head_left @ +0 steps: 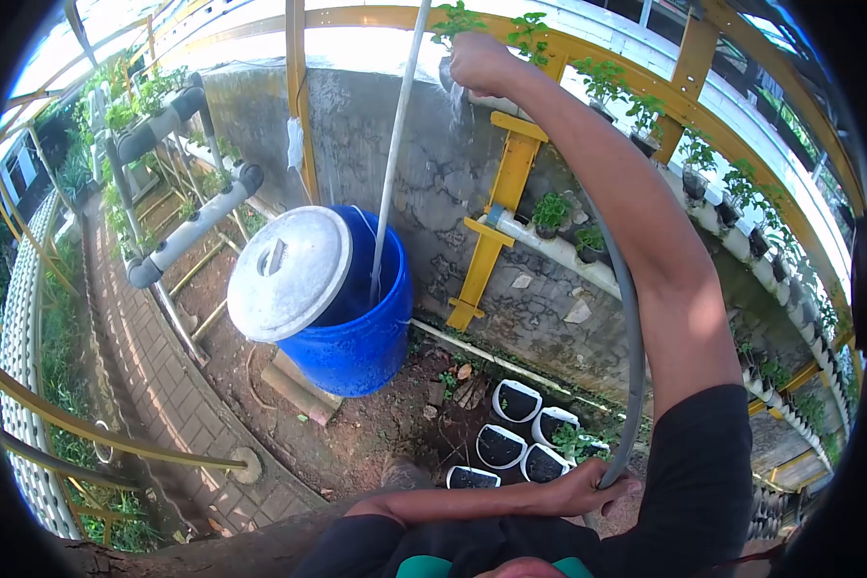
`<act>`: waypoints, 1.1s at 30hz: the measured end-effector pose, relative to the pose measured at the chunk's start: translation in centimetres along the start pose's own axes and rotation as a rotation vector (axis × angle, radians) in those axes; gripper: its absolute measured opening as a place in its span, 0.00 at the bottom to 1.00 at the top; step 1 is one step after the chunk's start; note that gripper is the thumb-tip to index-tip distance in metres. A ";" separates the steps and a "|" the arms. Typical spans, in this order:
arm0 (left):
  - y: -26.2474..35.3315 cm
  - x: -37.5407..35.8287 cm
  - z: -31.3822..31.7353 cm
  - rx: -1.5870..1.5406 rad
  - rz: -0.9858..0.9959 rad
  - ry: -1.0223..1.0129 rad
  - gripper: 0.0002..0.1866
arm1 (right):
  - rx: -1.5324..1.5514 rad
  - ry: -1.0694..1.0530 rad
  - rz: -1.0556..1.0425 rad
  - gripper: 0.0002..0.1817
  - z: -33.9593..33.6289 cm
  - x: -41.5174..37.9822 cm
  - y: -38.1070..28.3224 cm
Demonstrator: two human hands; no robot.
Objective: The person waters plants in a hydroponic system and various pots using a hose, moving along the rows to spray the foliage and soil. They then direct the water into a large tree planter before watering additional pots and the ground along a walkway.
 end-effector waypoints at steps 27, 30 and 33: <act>-14.1 5.4 9.2 0.213 -0.287 -0.081 0.16 | 0.335 -0.048 0.386 0.09 -20.4 -21.1 30.1; -15.2 7.9 12.3 0.234 -0.210 -0.097 0.15 | 0.141 -0.102 0.530 0.07 -22.7 -25.3 34.1; -16.4 9.8 14.7 0.303 -0.178 -0.089 0.14 | 0.138 -0.078 0.608 0.09 -25.6 -28.2 38.7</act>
Point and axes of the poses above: each hand's wrist, its own x-axis towards the middle knuckle, its own z-axis out of the palm, y = z × x, the point moved 9 cm from there along x, towards the middle knuckle, and after that the axes turned 9 degrees about z, right-handed, at the moved point
